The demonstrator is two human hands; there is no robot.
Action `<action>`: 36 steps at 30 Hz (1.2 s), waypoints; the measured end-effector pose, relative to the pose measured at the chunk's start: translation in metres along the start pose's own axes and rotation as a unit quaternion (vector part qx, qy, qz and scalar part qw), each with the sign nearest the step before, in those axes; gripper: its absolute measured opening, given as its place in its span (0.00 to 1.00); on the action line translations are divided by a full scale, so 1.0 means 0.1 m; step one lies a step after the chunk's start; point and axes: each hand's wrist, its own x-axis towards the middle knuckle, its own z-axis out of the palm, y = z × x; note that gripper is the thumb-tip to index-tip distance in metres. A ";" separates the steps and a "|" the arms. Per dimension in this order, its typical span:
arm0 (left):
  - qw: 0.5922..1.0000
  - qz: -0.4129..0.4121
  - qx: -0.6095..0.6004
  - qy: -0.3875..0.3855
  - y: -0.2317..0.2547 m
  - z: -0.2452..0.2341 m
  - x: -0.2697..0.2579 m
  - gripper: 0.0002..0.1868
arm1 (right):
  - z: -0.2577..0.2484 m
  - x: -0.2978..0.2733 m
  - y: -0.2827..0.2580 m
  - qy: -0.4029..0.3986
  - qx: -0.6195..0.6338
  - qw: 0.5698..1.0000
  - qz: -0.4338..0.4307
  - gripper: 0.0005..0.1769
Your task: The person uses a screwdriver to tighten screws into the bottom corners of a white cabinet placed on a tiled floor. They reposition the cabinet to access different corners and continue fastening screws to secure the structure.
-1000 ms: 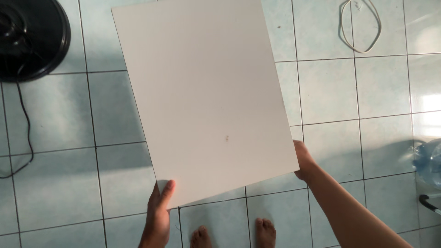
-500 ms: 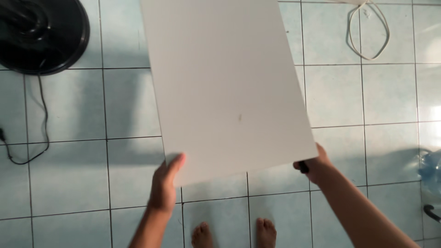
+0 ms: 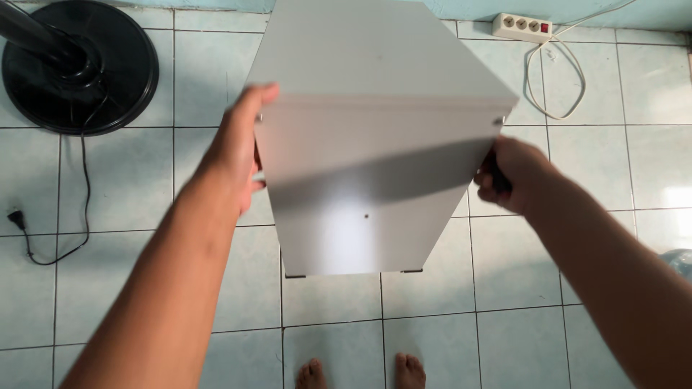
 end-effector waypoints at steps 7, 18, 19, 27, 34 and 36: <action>1.000 -0.006 -0.029 0.001 0.22 -0.02 0.14 0.49 | 0.12 -0.10 -0.24 0.000 -0.002 1.000 -0.011 0.15; 1.000 -0.008 -0.025 -0.009 0.17 -0.08 0.11 0.49 | 0.15 -0.19 -0.22 0.020 -0.005 1.000 -0.019 0.12; 1.000 -0.008 -0.026 -0.007 0.17 -0.08 0.10 0.48 | 0.15 -0.20 -0.22 0.025 -0.005 0.999 -0.020 0.12; 0.999 -0.027 -0.016 -0.016 0.09 -0.12 0.18 0.43 | 0.09 -0.11 -0.10 0.029 0.012 0.999 -0.007 0.13; 0.998 -0.022 -0.059 -0.025 -0.70 -0.26 0.16 0.36 | -0.06 0.00 0.62 0.037 0.051 0.997 0.034 0.10; 0.998 0.005 -0.058 -0.001 -1.01 -0.35 0.17 0.34 | -0.06 0.03 0.89 0.041 0.053 0.996 0.053 0.09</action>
